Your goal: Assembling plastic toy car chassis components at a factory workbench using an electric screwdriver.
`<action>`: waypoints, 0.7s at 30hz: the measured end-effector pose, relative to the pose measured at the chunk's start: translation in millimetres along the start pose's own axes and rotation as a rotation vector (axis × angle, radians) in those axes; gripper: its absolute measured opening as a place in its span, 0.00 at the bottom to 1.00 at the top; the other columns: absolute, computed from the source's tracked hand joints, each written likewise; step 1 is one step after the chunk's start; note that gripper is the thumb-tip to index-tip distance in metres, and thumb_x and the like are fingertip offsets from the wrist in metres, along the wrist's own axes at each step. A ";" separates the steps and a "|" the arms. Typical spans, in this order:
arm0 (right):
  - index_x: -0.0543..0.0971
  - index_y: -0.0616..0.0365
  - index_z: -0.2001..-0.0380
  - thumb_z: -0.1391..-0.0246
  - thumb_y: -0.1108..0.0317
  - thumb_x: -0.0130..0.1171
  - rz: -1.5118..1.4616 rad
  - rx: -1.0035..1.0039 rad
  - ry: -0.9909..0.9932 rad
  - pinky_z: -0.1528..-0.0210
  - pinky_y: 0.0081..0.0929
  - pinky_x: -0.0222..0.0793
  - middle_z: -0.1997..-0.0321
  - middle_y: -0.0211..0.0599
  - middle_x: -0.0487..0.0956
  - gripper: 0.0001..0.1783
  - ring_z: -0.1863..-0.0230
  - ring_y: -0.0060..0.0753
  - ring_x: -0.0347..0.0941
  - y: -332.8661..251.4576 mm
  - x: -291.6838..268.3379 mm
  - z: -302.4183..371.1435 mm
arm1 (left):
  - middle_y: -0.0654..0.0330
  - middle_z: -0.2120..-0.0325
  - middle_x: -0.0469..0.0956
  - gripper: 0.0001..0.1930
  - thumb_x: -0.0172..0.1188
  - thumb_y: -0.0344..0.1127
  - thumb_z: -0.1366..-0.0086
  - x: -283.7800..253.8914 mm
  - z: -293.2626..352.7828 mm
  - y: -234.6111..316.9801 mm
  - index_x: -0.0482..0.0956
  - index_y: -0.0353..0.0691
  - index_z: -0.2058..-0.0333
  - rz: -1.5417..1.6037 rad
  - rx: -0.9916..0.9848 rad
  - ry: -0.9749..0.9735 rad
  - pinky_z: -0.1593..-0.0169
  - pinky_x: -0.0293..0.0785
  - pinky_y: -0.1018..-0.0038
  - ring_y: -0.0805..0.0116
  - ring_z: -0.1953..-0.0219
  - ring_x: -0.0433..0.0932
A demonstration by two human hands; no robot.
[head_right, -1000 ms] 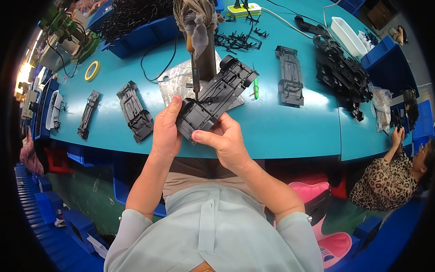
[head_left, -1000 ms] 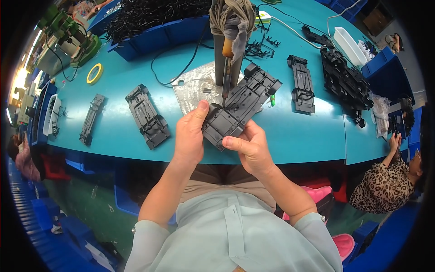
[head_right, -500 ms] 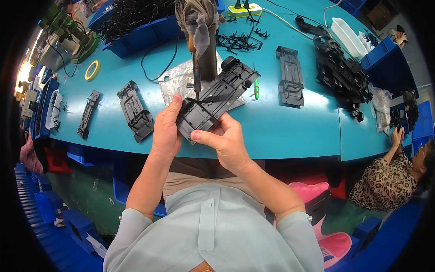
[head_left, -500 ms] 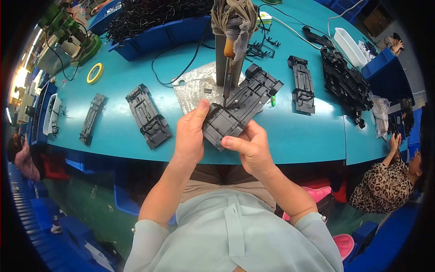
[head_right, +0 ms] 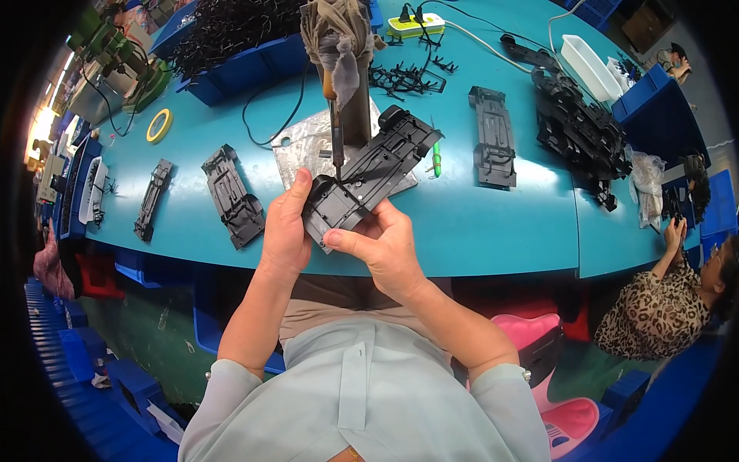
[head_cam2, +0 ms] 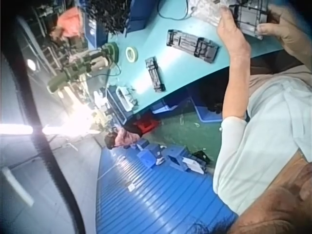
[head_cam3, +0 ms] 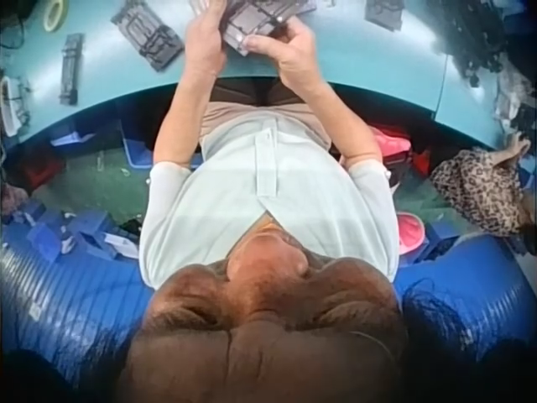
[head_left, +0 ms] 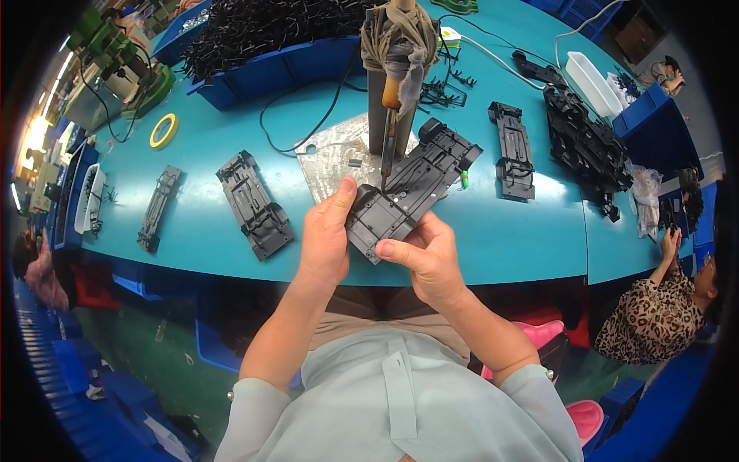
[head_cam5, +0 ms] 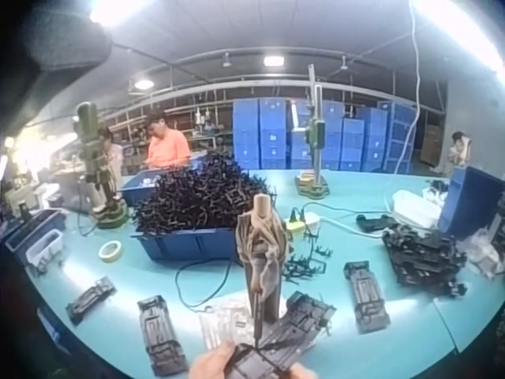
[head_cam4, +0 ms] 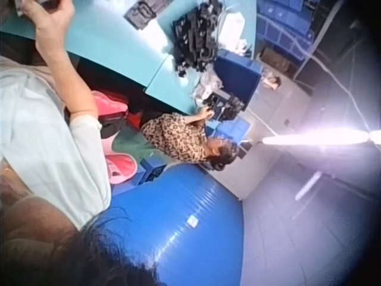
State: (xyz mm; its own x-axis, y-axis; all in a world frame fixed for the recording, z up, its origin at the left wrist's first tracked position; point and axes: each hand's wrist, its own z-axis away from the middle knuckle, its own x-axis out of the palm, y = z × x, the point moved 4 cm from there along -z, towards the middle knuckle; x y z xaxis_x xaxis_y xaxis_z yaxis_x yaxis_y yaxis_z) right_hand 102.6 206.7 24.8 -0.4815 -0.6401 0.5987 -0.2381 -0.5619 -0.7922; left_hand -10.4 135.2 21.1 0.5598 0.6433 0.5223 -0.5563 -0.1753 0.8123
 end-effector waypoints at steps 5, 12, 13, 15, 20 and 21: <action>0.68 0.65 0.53 0.57 0.79 0.67 0.032 -0.030 0.000 0.52 0.29 0.74 0.56 0.39 0.76 0.27 0.55 0.29 0.74 -0.6 1.0 -0.5 | 0.52 0.60 0.78 0.24 0.49 0.48 0.31 -0.5 -1.7 -2.5 0.74 0.27 0.56 0.028 -0.020 0.000 0.55 0.76 0.72 0.66 0.59 0.79; 0.68 0.65 0.52 0.57 0.79 0.67 0.010 -0.021 -0.009 0.51 0.29 0.73 0.55 0.40 0.75 0.27 0.53 0.29 0.74 2.8 -1.2 4.8 | 0.51 0.60 0.78 0.24 0.48 0.48 0.30 1.4 1.5 -1.9 0.74 0.26 0.56 0.006 -0.014 0.004 0.57 0.77 0.72 0.65 0.61 0.79; 0.68 0.65 0.52 0.57 0.79 0.67 0.012 -0.029 -0.001 0.51 0.29 0.73 0.54 0.40 0.75 0.27 0.53 0.29 0.73 2.8 -1.4 4.9 | 0.51 0.61 0.78 0.23 0.49 0.47 0.30 2.0 1.8 -1.7 0.74 0.26 0.57 0.012 -0.015 0.007 0.57 0.77 0.73 0.67 0.61 0.79; 0.68 0.65 0.52 0.57 0.79 0.67 0.011 -0.039 0.005 0.51 0.29 0.73 0.54 0.40 0.75 0.27 0.53 0.29 0.73 2.8 -1.4 4.5 | 0.52 0.61 0.79 0.22 0.49 0.46 0.30 2.1 1.3 -1.5 0.75 0.26 0.57 0.016 -0.013 0.011 0.57 0.76 0.73 0.68 0.62 0.79; 0.68 0.65 0.52 0.57 0.80 0.67 0.008 -0.042 0.014 0.49 0.30 0.72 0.53 0.39 0.75 0.28 0.52 0.30 0.73 2.9 -0.5 0.0 | 0.51 0.61 0.78 0.22 0.49 0.46 0.30 1.3 -4.0 -0.4 0.74 0.27 0.57 0.032 -0.006 0.010 0.58 0.77 0.72 0.66 0.61 0.79; 0.68 0.65 0.52 0.58 0.80 0.67 0.004 -0.038 0.018 0.49 0.29 0.71 0.53 0.39 0.75 0.28 0.52 0.30 0.73 3.9 -1.0 -0.8 | 0.52 0.61 0.78 0.22 0.49 0.46 0.30 1.4 -4.5 -0.4 0.74 0.27 0.56 0.045 -0.005 0.021 0.57 0.77 0.72 0.66 0.61 0.79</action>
State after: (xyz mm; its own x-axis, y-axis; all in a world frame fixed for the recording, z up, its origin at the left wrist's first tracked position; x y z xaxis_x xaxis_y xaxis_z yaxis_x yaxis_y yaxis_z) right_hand 101.5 205.7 21.0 -0.4977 -0.6324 0.5936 -0.2676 -0.5390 -0.7986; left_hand -12.1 139.5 20.3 0.5214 0.6504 0.5524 -0.5837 -0.2004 0.7869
